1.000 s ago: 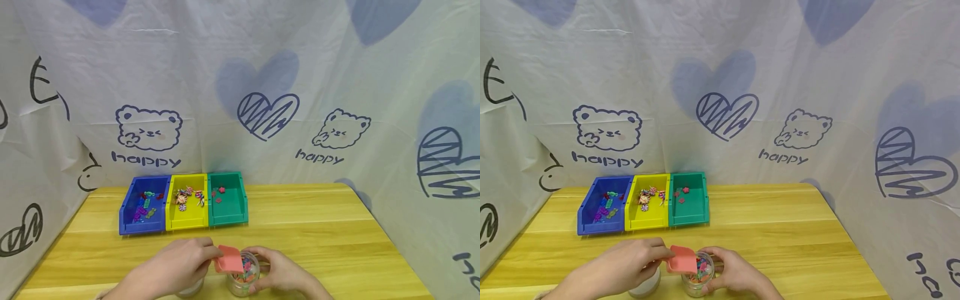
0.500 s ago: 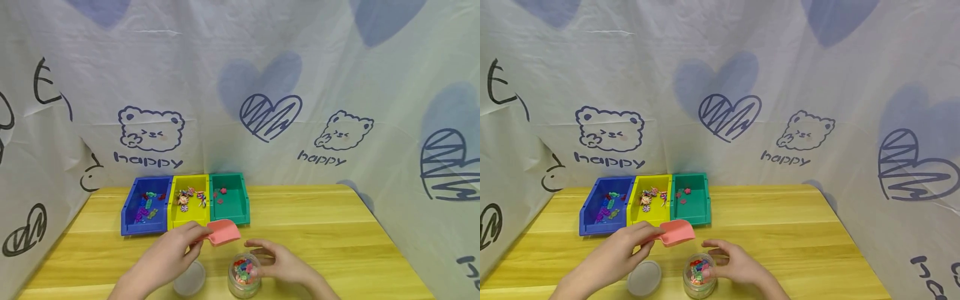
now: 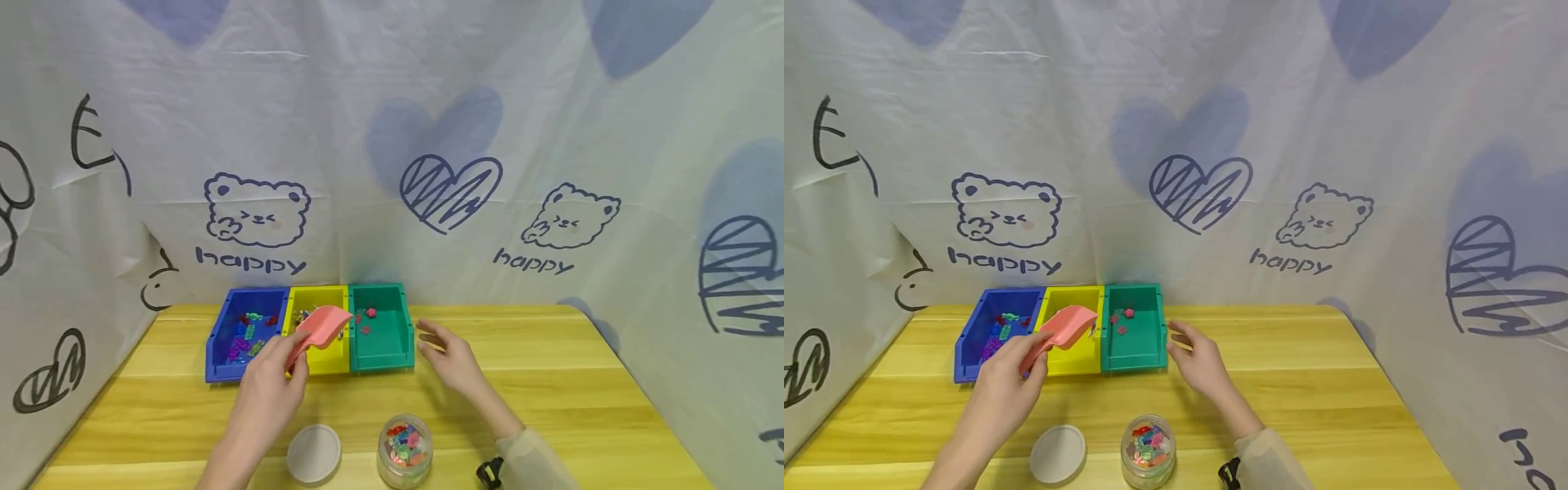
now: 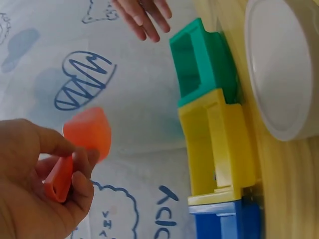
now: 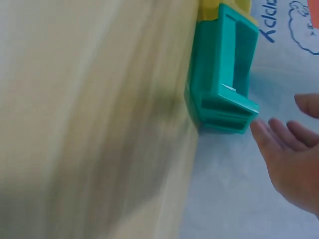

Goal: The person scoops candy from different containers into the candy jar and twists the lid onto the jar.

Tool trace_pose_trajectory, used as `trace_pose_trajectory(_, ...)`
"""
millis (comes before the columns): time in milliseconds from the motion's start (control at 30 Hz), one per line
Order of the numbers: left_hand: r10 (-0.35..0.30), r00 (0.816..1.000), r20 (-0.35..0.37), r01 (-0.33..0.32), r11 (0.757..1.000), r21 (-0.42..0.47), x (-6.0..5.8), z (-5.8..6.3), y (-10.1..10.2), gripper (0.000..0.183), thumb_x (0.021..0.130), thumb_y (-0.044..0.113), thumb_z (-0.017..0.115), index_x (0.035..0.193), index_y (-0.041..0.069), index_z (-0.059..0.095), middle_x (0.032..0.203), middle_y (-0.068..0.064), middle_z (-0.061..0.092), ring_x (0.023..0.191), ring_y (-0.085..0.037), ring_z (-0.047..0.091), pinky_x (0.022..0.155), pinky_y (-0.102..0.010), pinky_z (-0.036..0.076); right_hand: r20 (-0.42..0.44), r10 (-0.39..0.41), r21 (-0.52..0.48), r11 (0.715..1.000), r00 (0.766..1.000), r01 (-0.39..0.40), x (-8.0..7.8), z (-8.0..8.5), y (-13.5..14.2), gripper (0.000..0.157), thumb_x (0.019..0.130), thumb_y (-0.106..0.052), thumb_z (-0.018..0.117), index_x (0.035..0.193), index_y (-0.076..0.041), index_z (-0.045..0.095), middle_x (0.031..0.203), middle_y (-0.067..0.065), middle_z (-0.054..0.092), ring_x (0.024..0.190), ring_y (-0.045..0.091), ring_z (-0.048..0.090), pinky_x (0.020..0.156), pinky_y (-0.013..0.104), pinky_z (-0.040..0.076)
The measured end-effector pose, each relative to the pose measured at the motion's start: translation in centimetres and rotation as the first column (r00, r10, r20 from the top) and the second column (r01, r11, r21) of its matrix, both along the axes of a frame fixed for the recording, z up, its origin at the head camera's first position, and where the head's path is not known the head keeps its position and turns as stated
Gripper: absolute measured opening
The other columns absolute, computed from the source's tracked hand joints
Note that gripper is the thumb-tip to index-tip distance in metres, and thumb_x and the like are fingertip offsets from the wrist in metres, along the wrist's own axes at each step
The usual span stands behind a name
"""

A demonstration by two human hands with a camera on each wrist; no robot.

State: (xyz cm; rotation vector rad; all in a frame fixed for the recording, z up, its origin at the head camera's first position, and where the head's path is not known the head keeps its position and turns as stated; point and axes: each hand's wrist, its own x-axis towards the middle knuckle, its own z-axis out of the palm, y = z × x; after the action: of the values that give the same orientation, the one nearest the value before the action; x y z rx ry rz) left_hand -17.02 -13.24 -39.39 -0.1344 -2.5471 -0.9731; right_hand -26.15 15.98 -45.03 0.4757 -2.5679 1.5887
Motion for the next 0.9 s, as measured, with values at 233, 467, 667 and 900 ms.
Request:
trace_pose_trajectory(233,0.072,0.997,-0.009,-0.073,0.995,-0.063,-2.5,-0.8,-0.7,0.038,0.097,0.001,0.066,0.134,-0.005,0.065,0.110,-0.020,0.069,0.087,-0.034,0.064,0.078,-0.046,0.060,0.047,-0.092,0.096,0.992,0.995,0.087,-3.5,-0.2,-1.7,0.048,0.106,-0.014,0.060,0.149,0.005,0.050,0.151,0.022,0.054,0.134,0.041,0.056,0.104,0.051,0.051)
trace_pose_trajectory(467,0.082,0.991,0.102,-0.060,0.977,-0.203,-4.2,-0.8,-1.6,0.035,0.098,0.002,0.064,0.132,-0.005,0.067,0.103,-0.022,0.066,0.077,-0.032,0.061,0.070,-0.046,0.060,0.101,-0.083,0.132,0.989,0.991,0.069,-4.8,-1.6,-2.3,0.047,0.109,-0.017,0.055,0.149,0.007,0.050,0.149,0.024,0.054,0.133,0.041,0.057,0.104,0.051,0.051)
trace_pose_trajectory(667,0.104,0.983,0.151,-0.053,0.949,-0.311,-5.0,-0.9,-1.8,0.032,0.097,-0.001,0.058,0.126,-0.003,0.069,0.093,-0.021,0.063,0.070,-0.033,0.059,0.063,-0.049,0.057,0.147,-0.081,0.046,0.996,0.986,0.075,-4.6,-2.3,-2.4,0.045,0.110,-0.016,0.053,0.148,0.006,0.051,0.144,0.026,0.057,0.118,0.037,0.067,0.089,0.042,0.060)
trace_pose_trajectory(900,0.114,0.972,0.207,-0.028,0.925,-0.378,-5.8,-0.5,-1.4,0.015,0.092,0.000,0.060,0.100,-0.002,0.073,0.084,-0.019,0.063,0.067,-0.035,0.061,0.059,-0.052,0.056,0.128,-0.101,0.009,0.995,0.987,0.101,-4.4,-2.6,-2.5,0.043,0.108,-0.017,0.057,0.145,0.005,0.056,0.139,0.026,0.062,0.106,0.034,0.072,0.080,0.038,0.062)
